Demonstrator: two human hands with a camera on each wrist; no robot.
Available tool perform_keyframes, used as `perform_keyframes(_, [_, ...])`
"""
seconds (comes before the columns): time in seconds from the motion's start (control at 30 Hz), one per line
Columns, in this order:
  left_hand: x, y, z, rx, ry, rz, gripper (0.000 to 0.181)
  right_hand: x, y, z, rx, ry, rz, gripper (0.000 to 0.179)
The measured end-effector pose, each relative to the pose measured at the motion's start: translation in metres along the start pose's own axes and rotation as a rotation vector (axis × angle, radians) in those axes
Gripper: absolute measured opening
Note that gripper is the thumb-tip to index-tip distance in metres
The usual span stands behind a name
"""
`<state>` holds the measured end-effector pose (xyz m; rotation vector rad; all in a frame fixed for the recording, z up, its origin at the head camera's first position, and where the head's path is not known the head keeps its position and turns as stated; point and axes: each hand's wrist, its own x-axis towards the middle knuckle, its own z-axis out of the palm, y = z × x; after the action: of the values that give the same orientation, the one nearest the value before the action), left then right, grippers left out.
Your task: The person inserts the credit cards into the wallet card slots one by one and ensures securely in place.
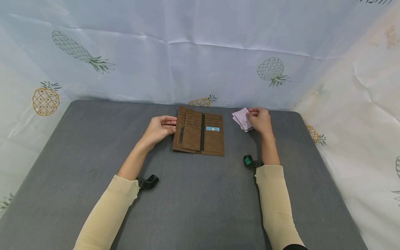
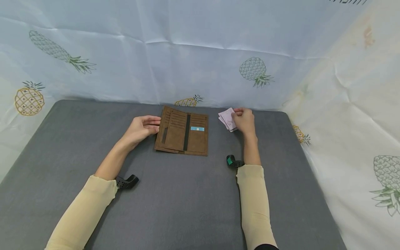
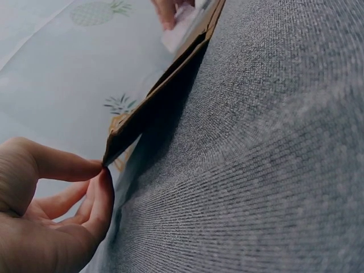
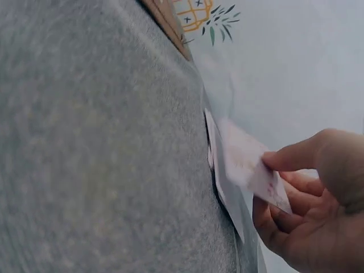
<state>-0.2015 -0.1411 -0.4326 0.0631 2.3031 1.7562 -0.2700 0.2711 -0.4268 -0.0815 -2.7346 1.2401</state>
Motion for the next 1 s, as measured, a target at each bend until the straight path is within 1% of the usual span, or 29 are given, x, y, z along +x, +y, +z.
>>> perform_keyframes(0.17, [0.001, 0.000, 0.000, 0.002, 0.000, 0.002, 0.049, 0.001, -0.006, 0.003, 0.127, -0.019, -0.026, 0.036])
perform_keyframes(0.27, [0.001, 0.000, 0.000, 0.002, 0.002, 0.003, 0.049, -0.001, -0.016, 0.008, 0.208, -0.053, -0.054, 0.039])
perform_keyframes(0.37, [0.001, -0.001, 0.001, 0.003, 0.003, 0.003, 0.050, -0.004, -0.028, 0.015, 0.271, -0.076, -0.051, 0.039])
perform_keyframes(0.53, [0.001, 0.000, 0.001, -0.001, 0.003, 0.006, 0.050, -0.009, -0.050, 0.032, 0.335, -0.105, -0.026, 0.038])
perform_keyframes(0.63, [0.001, 0.000, 0.001, -0.006, 0.003, 0.007, 0.050, -0.011, -0.060, 0.043, 0.366, -0.144, -0.030, 0.039])
perform_keyframes(0.8, [0.000, 0.000, 0.000, -0.010, 0.004, 0.011, 0.050, -0.014, -0.069, 0.058, 0.458, -0.217, -0.051, 0.040])
perform_keyframes(1.0, [0.001, 0.000, 0.002, -0.007, -0.003, 0.016, 0.050, -0.018, -0.075, 0.071, 0.550, -0.262, -0.042, 0.042])
